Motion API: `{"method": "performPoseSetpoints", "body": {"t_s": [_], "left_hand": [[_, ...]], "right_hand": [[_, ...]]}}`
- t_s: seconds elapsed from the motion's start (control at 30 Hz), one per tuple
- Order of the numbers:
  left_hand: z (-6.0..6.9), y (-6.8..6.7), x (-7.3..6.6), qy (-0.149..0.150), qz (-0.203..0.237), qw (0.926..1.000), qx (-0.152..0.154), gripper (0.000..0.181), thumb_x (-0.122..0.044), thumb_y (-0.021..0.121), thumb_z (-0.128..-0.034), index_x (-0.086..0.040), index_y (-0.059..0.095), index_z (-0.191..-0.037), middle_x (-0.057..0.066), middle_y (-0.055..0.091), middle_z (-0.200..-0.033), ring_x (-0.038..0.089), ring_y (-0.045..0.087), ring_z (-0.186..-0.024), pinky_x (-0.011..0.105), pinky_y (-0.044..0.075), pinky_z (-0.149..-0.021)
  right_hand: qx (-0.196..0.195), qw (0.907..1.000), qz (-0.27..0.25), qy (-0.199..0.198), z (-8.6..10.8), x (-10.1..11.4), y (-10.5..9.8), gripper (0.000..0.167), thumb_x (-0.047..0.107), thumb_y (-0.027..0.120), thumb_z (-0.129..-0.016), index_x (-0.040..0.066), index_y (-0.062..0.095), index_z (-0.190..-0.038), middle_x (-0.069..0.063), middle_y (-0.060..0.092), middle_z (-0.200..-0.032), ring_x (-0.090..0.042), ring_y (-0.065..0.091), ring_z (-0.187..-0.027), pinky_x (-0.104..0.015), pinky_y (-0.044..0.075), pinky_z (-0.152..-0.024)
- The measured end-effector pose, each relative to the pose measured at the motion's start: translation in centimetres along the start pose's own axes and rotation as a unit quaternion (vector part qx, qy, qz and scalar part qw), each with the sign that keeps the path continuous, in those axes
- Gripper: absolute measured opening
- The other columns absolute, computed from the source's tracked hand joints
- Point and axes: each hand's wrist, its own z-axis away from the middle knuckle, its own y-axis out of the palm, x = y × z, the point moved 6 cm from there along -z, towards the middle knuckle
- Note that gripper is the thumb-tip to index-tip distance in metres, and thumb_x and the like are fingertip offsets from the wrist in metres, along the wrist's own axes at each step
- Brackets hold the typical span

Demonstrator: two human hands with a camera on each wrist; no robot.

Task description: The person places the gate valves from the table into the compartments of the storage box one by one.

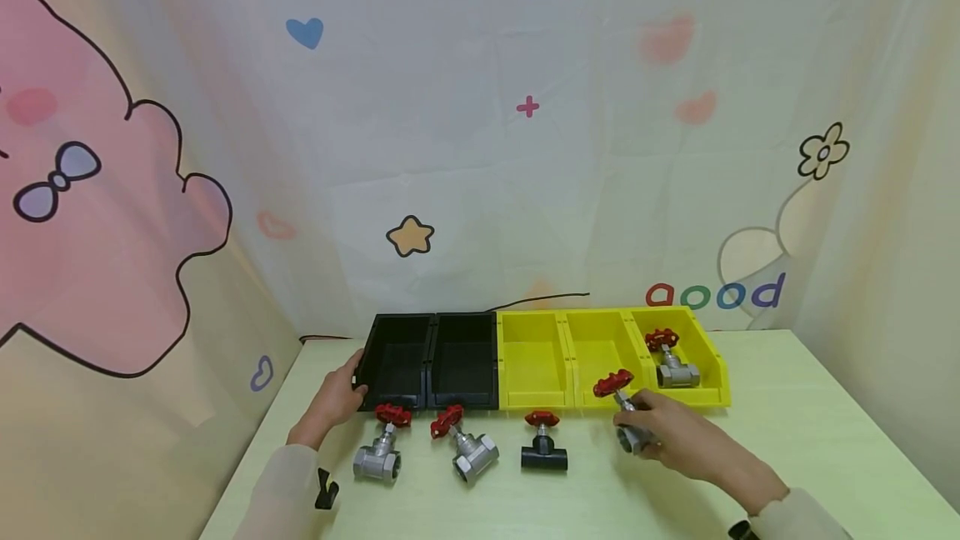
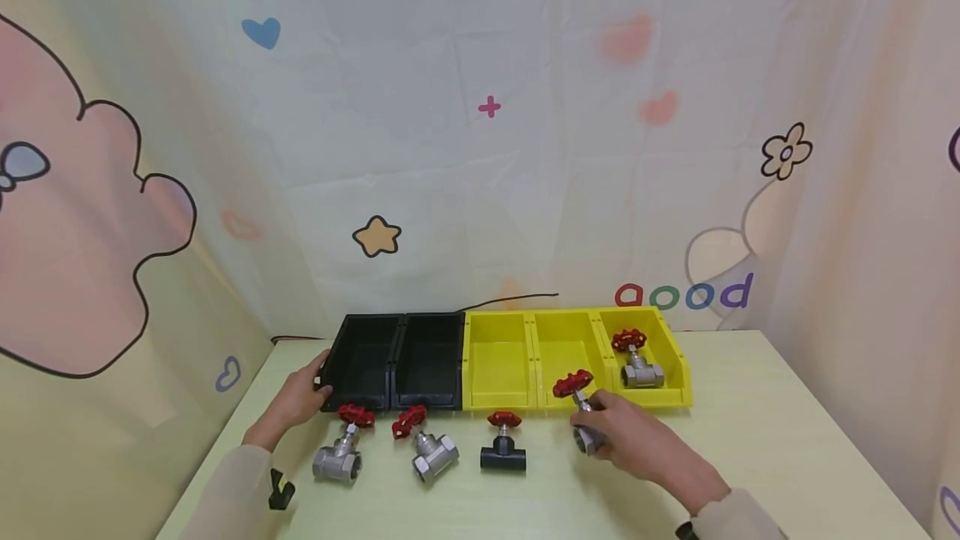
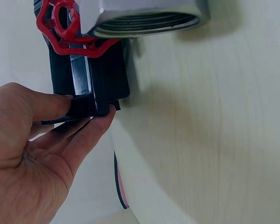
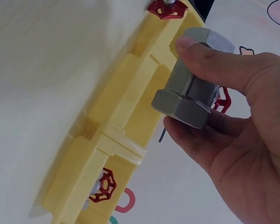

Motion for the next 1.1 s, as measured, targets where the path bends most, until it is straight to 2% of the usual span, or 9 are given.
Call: {"method": "performPoseSetpoints", "body": {"t_s": [0.3, 0.63, 0.83, 1.1], "left_hand": [[0.1, 0.0, 0.1, -0.003, 0.000, 1.0000, 0.003, 0.071, -0.004, 0.058, -0.0934, 0.003, 0.023, -0.154, 0.035, 0.054, -0.132, 0.016, 0.039, -0.053, 0.031, 0.037, -0.058], [-0.1, 0.0, 0.2, -0.003, -0.002, 1.0000, 0.007, 0.071, -0.004, 0.058, -0.0938, 0.003, 0.021, -0.154, 0.036, 0.053, -0.134, 0.016, 0.041, -0.054, 0.031, 0.038, -0.058], [-0.1, 0.0, 0.2, -0.001, -0.003, 1.0000, 0.006, 0.071, -0.004, 0.058, -0.0935, 0.003, 0.022, -0.154, 0.035, 0.053, -0.133, 0.017, 0.042, -0.056, 0.031, 0.038, -0.059], [-0.1, 0.0, 0.1, -0.002, -0.001, 1.0000, 0.005, 0.071, -0.004, 0.058, -0.0935, 0.003, 0.021, -0.154, 0.035, 0.055, -0.131, 0.016, 0.041, -0.055, 0.031, 0.039, -0.060]], "right_hand": [[-0.022, 0.9994, 0.019, 0.017, -0.9, 0.0, -1.6, 0.044, 0.012, 0.085, -0.073, 0.024, 0.073, -0.114, -0.010, 0.062, -0.112, -0.018, 0.057, -0.090, -0.040, 0.057, -0.080], [-0.055, 0.9978, 0.030, 0.019, -2.0, 0.0, -3.3, 0.044, 0.012, 0.085, -0.073, 0.022, 0.073, -0.114, -0.012, 0.062, -0.113, -0.020, 0.058, -0.092, -0.039, 0.058, -0.077], [-0.071, 0.9967, 0.034, 0.019, -2.7, -0.2, -3.9, 0.046, 0.010, 0.086, -0.072, 0.019, 0.073, -0.115, -0.014, 0.062, -0.114, -0.024, 0.059, -0.092, -0.044, 0.057, -0.080], [-0.090, 0.9946, 0.032, 0.041, -3.7, -0.4, -4.5, 0.046, 0.009, 0.085, -0.073, 0.017, 0.073, -0.117, -0.013, 0.063, -0.110, -0.025, 0.058, -0.092, -0.045, 0.056, -0.083]]}}
